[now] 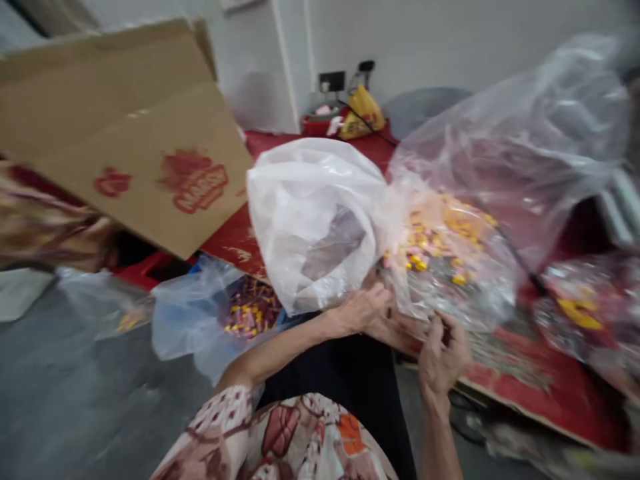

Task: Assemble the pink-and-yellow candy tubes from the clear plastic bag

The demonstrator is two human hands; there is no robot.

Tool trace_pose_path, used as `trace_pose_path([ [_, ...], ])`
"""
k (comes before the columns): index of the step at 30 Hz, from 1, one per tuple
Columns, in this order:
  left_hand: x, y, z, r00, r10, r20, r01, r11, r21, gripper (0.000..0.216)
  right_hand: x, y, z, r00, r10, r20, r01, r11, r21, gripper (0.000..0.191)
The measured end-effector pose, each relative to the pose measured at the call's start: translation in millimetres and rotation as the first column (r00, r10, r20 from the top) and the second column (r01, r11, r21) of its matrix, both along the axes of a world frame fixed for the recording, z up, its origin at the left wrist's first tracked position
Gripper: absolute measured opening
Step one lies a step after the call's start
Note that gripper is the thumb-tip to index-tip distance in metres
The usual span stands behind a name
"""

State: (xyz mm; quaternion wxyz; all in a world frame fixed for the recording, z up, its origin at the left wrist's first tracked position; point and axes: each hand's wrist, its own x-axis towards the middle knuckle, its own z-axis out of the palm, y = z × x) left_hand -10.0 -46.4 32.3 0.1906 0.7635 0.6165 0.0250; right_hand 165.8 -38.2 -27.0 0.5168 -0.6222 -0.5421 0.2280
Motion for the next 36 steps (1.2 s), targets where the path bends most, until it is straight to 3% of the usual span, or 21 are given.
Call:
trace_pose_path([
  [3, -4.4, -6.7, -10.3, 0.997, 0.013, 0.075, -0.016, 0.999, 0.040, 0.033, 16.0, 19.6, -2.5, 0.996, -0.027, 0.091, 0.015, 0.990, 0.139, 0.046],
  [6, -6.1, -17.7, -19.0, 0.992, -0.013, 0.125, 0.006, 0.998, 0.059, 0.036, 21.3, 52.9, -4.7, 0.977, 0.062, 0.206, -0.100, 0.978, 0.181, 0.038],
  [10, -8.0, -23.1, -28.2, 0.971, 0.025, 0.239, -0.086, 0.965, 0.247, 0.048, 4.9, 110.9, -7.8, 0.902, 0.256, 0.348, -0.278, 0.960, 0.015, 0.033],
  [13, -9.6, -22.7, -40.0, 0.970, 0.107, 0.218, -0.190, 0.895, 0.404, 0.047, -17.4, 142.9, -10.9, 0.864, 0.241, 0.443, -0.204, 0.970, -0.129, 0.027],
  [17, -14.9, -19.4, -52.1, 0.994, 0.031, 0.102, -0.071, 0.909, 0.411, 0.029, -32.5, 157.1, -12.0, 0.834, 0.240, 0.497, -0.155, 0.966, -0.207, 0.024],
  [19, -19.1, -19.8, -51.9, 0.992, -0.012, 0.128, -0.045, 0.899, 0.435, 0.024, -27.0, 151.3, -9.2, 0.869, 0.205, 0.451, -0.147, 0.976, -0.161, 0.020],
  [23, -22.3, -30.2, -50.0, 0.970, 0.060, 0.236, -0.179, 0.832, 0.526, 0.034, -7.9, 107.9, 1.5, 0.951, 0.169, 0.258, -0.171, 0.985, -0.013, 0.027],
  [27, -31.5, -29.6, -51.9, 0.960, 0.041, 0.278, -0.170, 0.872, 0.460, 0.031, -13.7, 43.2, 7.1, 0.951, 0.273, 0.146, -0.287, 0.954, 0.082, 0.027],
  [29, -48.8, -13.3, -46.8, 0.939, 0.144, 0.313, -0.278, 0.853, 0.442, 0.032, -25.6, 19.5, 4.3, 0.933, 0.332, 0.142, -0.349, 0.929, 0.123, 0.023],
  [32, -85.6, 28.7, -32.6, 0.866, 0.381, 0.324, -0.496, 0.738, 0.457, 0.047, -42.2, 2.5, -5.4, 0.919, 0.363, 0.155, -0.386, 0.909, 0.159, 0.020],
  [33, -97.4, 44.1, -28.4, 0.851, 0.423, 0.312, -0.523, 0.729, 0.441, 0.053, -46.0, 0.8, -9.6, 0.916, 0.368, 0.161, -0.392, 0.905, 0.165, 0.019],
  [36, -122.6, 81.1, -23.2, 0.854, 0.435, 0.286, -0.515, 0.786, 0.342, 0.055, -51.8, 2.6, -23.1, 0.885, 0.403, 0.234, -0.444, 0.882, 0.159, 0.023],
])
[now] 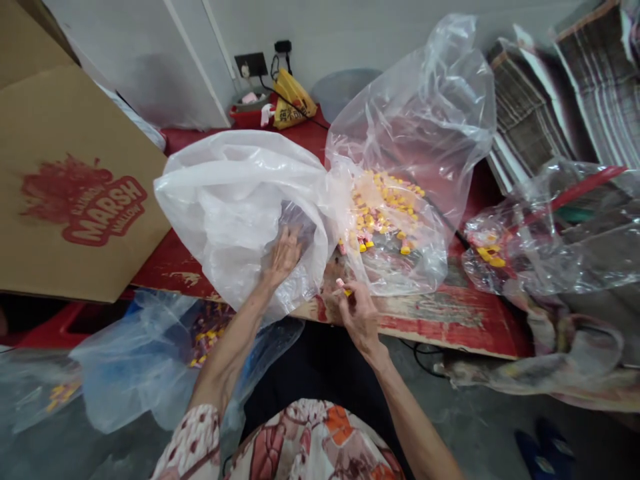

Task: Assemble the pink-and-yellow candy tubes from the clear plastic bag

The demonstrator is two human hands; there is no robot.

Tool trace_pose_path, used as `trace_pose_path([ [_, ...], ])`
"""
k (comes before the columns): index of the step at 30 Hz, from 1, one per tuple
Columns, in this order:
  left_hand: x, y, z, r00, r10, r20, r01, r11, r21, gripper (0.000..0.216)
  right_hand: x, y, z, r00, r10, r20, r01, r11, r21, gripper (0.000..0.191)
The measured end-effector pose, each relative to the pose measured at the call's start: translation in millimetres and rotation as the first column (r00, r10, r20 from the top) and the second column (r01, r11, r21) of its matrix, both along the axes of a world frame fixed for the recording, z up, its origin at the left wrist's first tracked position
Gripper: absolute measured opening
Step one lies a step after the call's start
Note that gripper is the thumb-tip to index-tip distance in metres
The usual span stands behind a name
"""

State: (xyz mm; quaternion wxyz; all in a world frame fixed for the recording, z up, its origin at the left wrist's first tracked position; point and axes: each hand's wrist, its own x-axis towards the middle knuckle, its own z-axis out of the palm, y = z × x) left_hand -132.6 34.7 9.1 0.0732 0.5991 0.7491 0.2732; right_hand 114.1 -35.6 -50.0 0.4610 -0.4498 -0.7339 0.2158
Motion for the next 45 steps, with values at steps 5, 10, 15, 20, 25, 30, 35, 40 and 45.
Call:
trace_pose_path([
  [5, -15.7, 11.4, -8.7, 0.988, 0.060, 0.145, -0.067, 0.997, 0.048, 0.028, -1.0, 10.7, -12.8, 0.998, 0.036, 0.058, -0.032, 0.997, -0.072, 0.023],
  [10, -26.4, -8.0, -16.3, 0.955, 0.137, 0.263, -0.139, 0.990, -0.013, 0.010, -5.9, 15.3, -15.6, 0.998, 0.044, 0.034, -0.042, 0.998, -0.053, 0.026],
  [15, -29.5, -23.0, -13.5, 0.960, 0.129, 0.248, -0.116, 0.991, -0.067, 0.013, -7.0, 10.8, -17.4, 0.999, 0.013, -0.035, -0.013, 1.000, -0.023, 0.025],
  [20, -23.0, -18.2, -13.8, 0.992, 0.031, 0.125, -0.032, 0.999, 0.008, 0.020, 1.3, 7.2, -18.9, 0.996, -0.089, -0.030, 0.089, 0.996, 0.007, 0.030],
  [25, -29.2, 4.7, -14.6, 0.994, -0.106, -0.001, 0.103, 0.973, -0.207, 0.022, 2.6, 9.5, -17.8, 0.998, -0.042, 0.046, 0.044, 0.998, -0.043, 0.036],
  [30, -45.9, -7.8, -6.0, 0.960, -0.279, 0.024, 0.276, 0.928, -0.251, 0.029, -1.2, 5.5, -15.0, 0.996, -0.078, -0.040, 0.079, 0.997, 0.020, 0.034],
  [35, -51.7, -42.7, -9.7, 0.956, -0.292, 0.014, 0.288, 0.931, -0.225, 0.036, -4.5, 5.8, -13.2, 1.000, 0.018, -0.007, -0.019, 0.994, -0.103, 0.041],
  [40, -49.4, -49.0, -13.9, 0.973, -0.228, 0.015, 0.225, 0.943, -0.246, 0.028, -4.6, 9.0, -11.3, 0.994, -0.064, -0.093, 0.057, 0.996, -0.073, 0.037],
  [45, -47.6, -49.3, 8.8, 0.979, -0.184, 0.087, 0.196, 0.966, -0.169, 0.021, -2.0, 12.1, -8.3, 0.998, 0.005, -0.060, -0.014, 0.987, -0.162, 0.045],
])
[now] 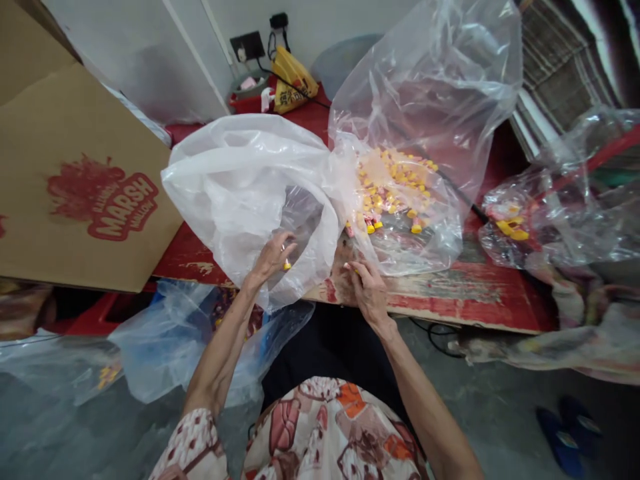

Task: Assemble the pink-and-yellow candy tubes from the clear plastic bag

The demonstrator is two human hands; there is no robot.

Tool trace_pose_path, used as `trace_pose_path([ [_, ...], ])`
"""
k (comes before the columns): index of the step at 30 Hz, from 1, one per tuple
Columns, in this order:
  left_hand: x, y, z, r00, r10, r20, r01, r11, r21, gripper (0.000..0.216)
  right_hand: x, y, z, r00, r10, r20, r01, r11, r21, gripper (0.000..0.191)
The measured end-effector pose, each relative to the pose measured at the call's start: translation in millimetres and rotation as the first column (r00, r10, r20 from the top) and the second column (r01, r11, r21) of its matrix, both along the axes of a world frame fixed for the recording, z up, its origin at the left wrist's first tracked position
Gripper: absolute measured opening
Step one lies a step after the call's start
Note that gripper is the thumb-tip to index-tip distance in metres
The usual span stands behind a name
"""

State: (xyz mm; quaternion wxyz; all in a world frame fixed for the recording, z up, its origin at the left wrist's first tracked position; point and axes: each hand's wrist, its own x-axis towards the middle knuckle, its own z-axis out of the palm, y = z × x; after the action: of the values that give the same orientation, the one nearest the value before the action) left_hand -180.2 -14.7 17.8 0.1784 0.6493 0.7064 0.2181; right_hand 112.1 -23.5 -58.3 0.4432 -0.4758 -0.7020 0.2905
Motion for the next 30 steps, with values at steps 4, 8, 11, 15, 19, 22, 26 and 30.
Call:
trace_pose_path([
  [4, 15.6, -9.7, 31.0, 0.987, -0.123, 0.104, 0.121, 0.992, 0.029, 0.031, 0.4, 1.8, 13.3, 0.981, 0.050, -0.189, -0.075, 0.989, -0.125, 0.043],
  [8, 43.5, -15.6, 48.8, 0.918, -0.371, 0.136, 0.381, 0.923, -0.049, 0.033, -5.6, -3.4, 20.1, 0.914, 0.084, -0.398, -0.198, 0.946, -0.256, 0.058],
  [11, 62.9, -14.6, 45.8, 0.912, -0.401, 0.089, 0.406, 0.913, -0.046, 0.032, -6.6, -9.2, 17.8, 0.913, 0.153, -0.378, -0.253, 0.940, -0.230, 0.054],
  [15, 93.1, -13.0, 27.5, 0.899, -0.427, -0.100, 0.418, 0.903, -0.097, 0.025, 4.4, -19.0, 11.9, 0.980, 0.099, -0.174, -0.114, 0.990, -0.079, 0.044],
  [19, 120.9, -11.4, 14.8, 0.828, -0.468, -0.309, 0.419, 0.882, -0.214, 0.022, 25.6, -24.3, 8.5, 0.968, -0.236, -0.085, 0.232, 0.971, -0.052, 0.039],
  [22, 125.5, -5.2, 15.0, 0.814, -0.481, -0.326, 0.407, 0.873, -0.269, 0.018, 41.3, -19.9, 10.1, 0.918, -0.385, -0.095, 0.382, 0.923, -0.049, 0.036],
  [26, 119.9, -0.3, 15.7, 0.860, -0.449, -0.242, 0.393, 0.886, -0.246, 0.015, 55.1, -17.4, 14.0, 0.909, -0.409, -0.085, 0.411, 0.912, 0.005, 0.036],
  [30, 124.3, -0.4, 7.1, 0.922, -0.343, -0.180, 0.318, 0.936, -0.154, 0.018, 65.1, -15.5, 11.9, 0.914, -0.405, 0.012, 0.405, 0.914, -0.008, 0.038],
])
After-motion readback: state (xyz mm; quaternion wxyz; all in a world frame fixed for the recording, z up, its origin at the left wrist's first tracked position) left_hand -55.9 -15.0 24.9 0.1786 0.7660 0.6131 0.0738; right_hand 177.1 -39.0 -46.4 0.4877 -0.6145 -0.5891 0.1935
